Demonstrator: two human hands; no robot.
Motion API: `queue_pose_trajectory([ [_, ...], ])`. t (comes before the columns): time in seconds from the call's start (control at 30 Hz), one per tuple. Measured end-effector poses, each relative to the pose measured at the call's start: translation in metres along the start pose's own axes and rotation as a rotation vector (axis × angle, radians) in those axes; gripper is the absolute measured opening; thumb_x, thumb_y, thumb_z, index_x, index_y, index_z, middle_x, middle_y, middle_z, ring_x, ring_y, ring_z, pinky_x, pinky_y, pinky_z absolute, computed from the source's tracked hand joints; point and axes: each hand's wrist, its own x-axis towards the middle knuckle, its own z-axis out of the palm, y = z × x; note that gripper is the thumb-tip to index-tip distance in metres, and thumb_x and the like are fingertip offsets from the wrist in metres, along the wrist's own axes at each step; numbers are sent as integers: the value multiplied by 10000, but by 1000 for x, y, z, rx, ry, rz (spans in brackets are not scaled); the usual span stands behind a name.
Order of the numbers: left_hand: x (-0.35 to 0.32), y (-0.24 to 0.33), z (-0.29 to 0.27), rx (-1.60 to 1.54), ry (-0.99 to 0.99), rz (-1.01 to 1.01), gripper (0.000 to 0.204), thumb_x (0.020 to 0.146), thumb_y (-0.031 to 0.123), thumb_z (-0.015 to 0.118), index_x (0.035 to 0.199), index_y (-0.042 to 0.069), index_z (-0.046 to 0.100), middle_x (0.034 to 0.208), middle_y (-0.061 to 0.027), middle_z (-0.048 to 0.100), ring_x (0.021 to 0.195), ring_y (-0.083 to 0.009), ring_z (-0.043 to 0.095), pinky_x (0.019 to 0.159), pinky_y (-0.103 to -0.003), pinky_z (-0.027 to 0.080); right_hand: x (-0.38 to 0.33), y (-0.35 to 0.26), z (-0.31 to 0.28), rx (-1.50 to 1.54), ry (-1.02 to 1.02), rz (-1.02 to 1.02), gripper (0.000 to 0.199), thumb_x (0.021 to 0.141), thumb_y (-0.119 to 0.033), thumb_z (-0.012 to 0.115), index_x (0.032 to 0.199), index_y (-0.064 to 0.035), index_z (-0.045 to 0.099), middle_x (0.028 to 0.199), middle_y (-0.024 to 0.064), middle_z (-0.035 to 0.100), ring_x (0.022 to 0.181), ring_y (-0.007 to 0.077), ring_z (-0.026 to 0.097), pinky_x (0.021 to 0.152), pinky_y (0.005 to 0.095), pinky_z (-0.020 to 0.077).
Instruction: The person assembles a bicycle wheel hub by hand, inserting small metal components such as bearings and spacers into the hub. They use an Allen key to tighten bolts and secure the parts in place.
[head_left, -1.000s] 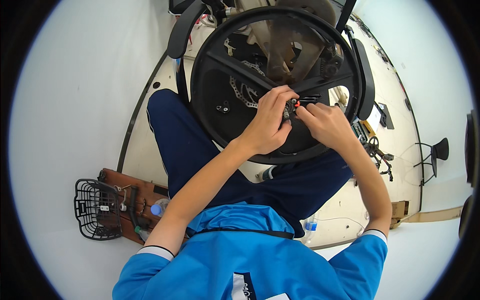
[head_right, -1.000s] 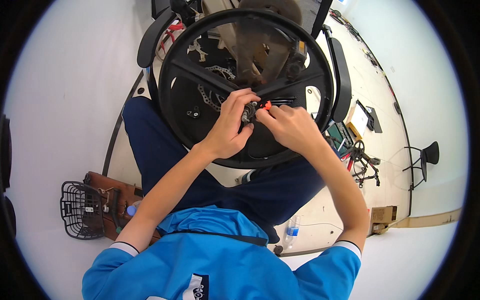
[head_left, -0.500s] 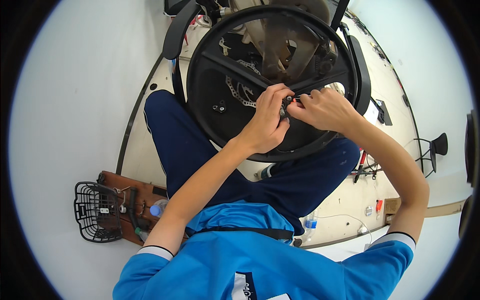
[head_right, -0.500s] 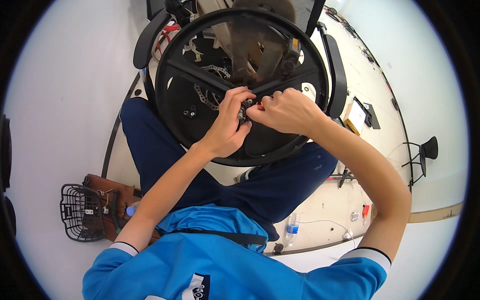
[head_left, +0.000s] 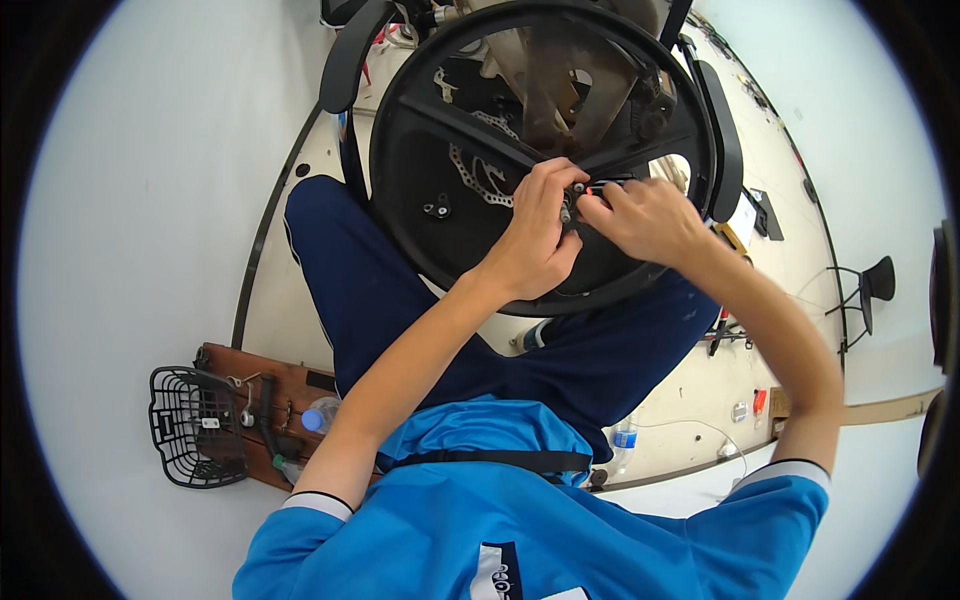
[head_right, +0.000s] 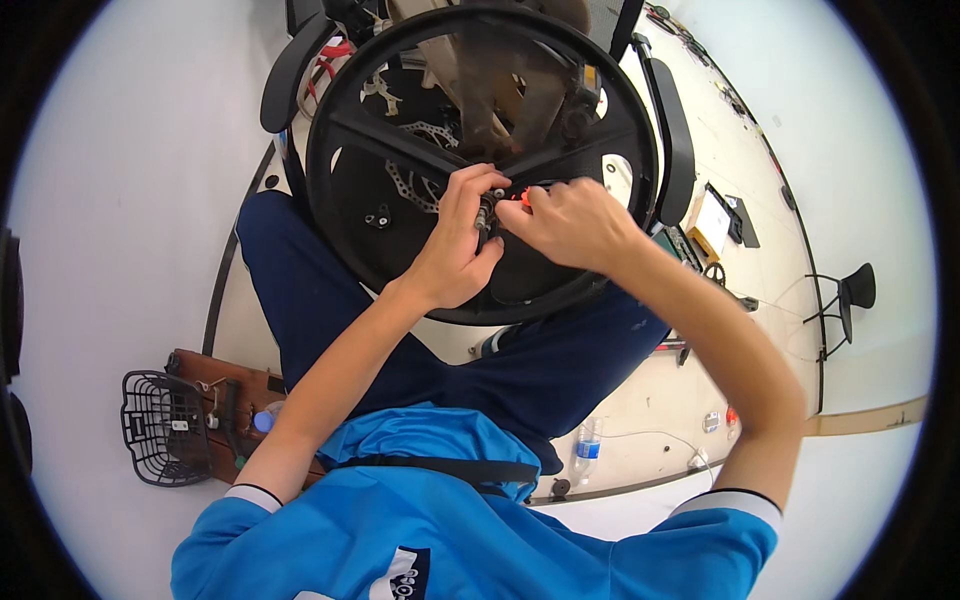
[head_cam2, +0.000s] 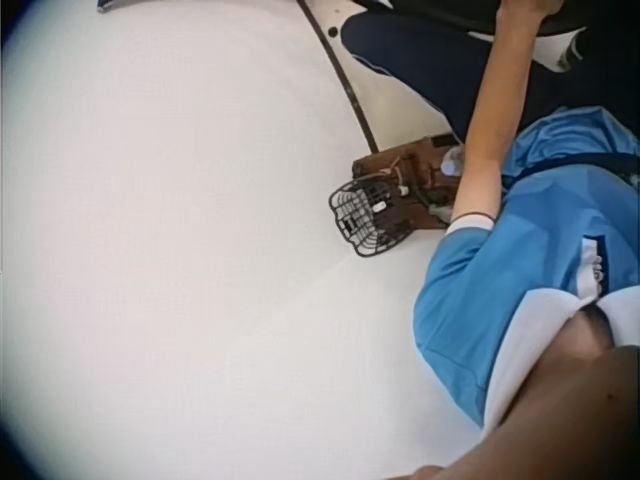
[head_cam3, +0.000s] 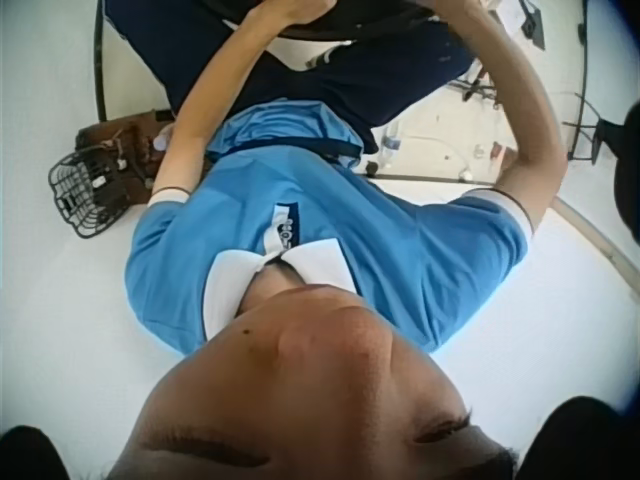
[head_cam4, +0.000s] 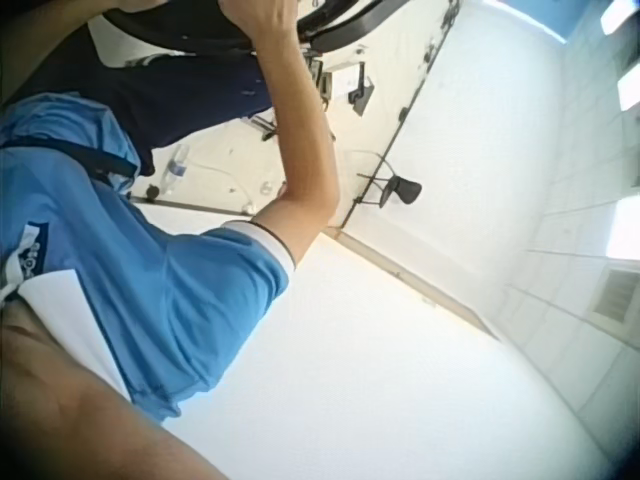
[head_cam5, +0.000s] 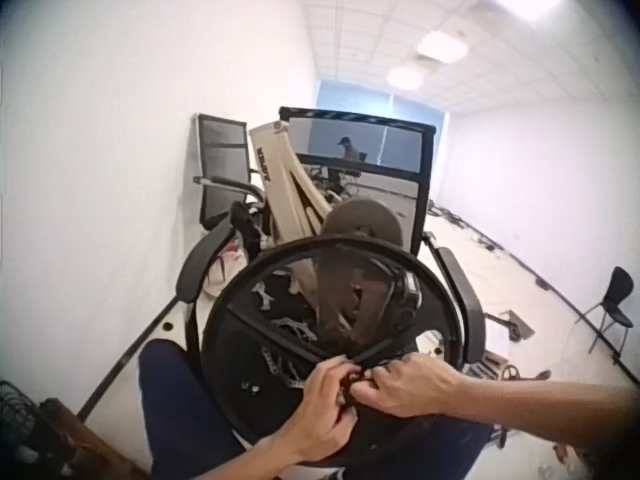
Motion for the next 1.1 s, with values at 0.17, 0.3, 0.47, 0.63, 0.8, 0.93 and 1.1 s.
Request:
queue_pose_trajectory([
  [0.17, 0, 1, 1, -3, 13, -2, 662, 742, -58, 591, 1375, 17, 413, 1398, -227, 382, 1352, -420, 393, 1166, -461, 306, -10, -41, 23, 60, 68, 340, 166, 974, -243, 614, 935, -87, 574, 631, 44, 609, 506, 193, 644, 441, 324, 481],
  [0.3, 1, 0, -1, 26, 4, 27, 671, 738, -62, 594, 1379, 20, 411, 1408, -226, 379, 1358, -420, 390, 1168, -463, 303, -6, -63, 19, 271, 106, 564, 145, 986, -174, 610, 971, -41, 554, 673, 90, 620, 563, 269, 650, 495, 385, 488],
  [0.47, -2, 1, -5, 13, -9, -10, 679, 739, -59, 598, 1386, 29, 415, 1421, -222, 382, 1375, -415, 380, 1173, -467, 291, 2, -77, -4, 540, 160, 738, 124, 991, -124, 599, 990, -18, 534, 791, 147, 653, 694, 357, 663, 602, 438, 507],
  [0.63, -1, 3, -7, 17, -22, -9, 671, 748, -48, 606, 1389, 32, 421, 1422, -219, 388, 1387, -409, 373, 1176, -474, 277, -9, -66, -7, 415, 232, 587, 106, 942, -119, 671, 972, -50, 596, 807, 79, 569, 729, 257, 640, 608, 392, 524],
  [0.8, -2, 4, -7, 28, -17, -4, 662, 754, -39, 613, 1385, 32, 426, 1420, -217, 391, 1376, -410, 381, 1173, -474, 280, -11, -38, -12, 291, 191, 345, 221, 791, -41, 695, 1002, -76, 638, 831, 33, 567, 750, 204, 602, 662, 349, 494],
  [0.93, -2, 5, -7, 23, -14, -4, 658, 752, -37, 615, 1380, 34, 430, 1414, -212, 395, 1361, -408, 395, 1168, -472, 286, -12, -31, -11, 213, 120, 252, 280, 759, -53, 690, 1030, -97, 635, 879, 10, 586, 788, 182, 591, 686, 326, 463],
  [1.1, -1, 5, -7, 17, -18, -3, 666, 742, -37, 621, 1376, 39, 432, 1409, -206, 399, 1351, -405, 405, 1161, -473, 295, -13, -26, -15, 115, 58, 203, 295, 753, -102, 684, 1044, -115, 635, 907, -3, 595, 823, 167, 590, 706, 321, 457],
])
